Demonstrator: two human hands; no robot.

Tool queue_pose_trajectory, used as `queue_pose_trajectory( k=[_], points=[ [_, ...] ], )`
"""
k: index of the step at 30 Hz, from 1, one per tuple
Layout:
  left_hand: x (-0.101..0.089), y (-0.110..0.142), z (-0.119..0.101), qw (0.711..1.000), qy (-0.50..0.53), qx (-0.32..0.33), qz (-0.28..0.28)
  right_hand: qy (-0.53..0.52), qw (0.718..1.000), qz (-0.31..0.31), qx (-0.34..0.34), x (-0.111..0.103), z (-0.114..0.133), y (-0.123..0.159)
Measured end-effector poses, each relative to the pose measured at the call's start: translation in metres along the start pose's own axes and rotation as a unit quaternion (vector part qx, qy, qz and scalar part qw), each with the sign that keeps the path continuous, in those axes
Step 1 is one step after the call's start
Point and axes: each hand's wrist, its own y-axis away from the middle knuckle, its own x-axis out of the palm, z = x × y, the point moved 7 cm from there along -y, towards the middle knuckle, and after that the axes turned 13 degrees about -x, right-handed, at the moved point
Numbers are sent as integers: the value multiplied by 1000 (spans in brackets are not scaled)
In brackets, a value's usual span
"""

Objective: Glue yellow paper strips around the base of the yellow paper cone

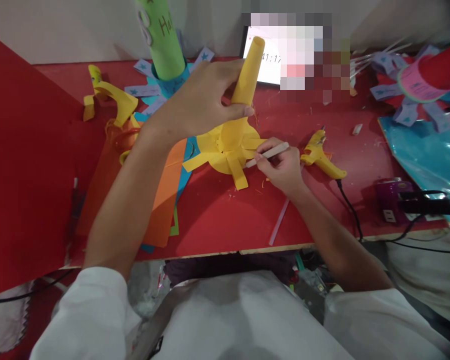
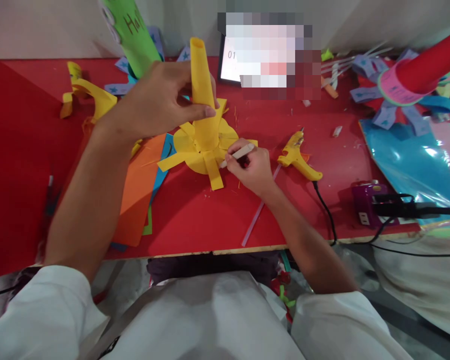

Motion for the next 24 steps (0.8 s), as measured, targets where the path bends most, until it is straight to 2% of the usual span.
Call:
queue_pose_trajectory(
  k=[5, 12, 15, 17, 18, 20, 22, 24],
  points=[
    [-1, 0, 0, 1000, 2, -11, 4, -53, 995, 80, 0, 13, 4, 1],
    [3, -2, -1, 1000, -3, 11, -9, -40, 993, 109, 11, 17, 5, 1],
    [-3, 4, 2, 1000, -11, 9, 3, -35, 993, 113, 13, 17, 3, 1],
    [-13, 14, 8, 995, -95, -21, 19, -33, 992, 117, 15, 18, 2, 2],
    [-17, 21, 12, 984, -169, -35, 32, -33, 992, 118, 16, 18, 0, 2],
    [-30, 39, 17, 956, -286, -64, 17, -34, 992, 121, 14, 19, -2, 2],
    [-26, 58, 10, 954, -298, -21, 35, -38, 991, 126, 7, 21, -2, 2],
    [-4, 78, -4, 956, -283, 59, 55, -41, 990, 132, -6, 21, 2, 2]
  ],
)
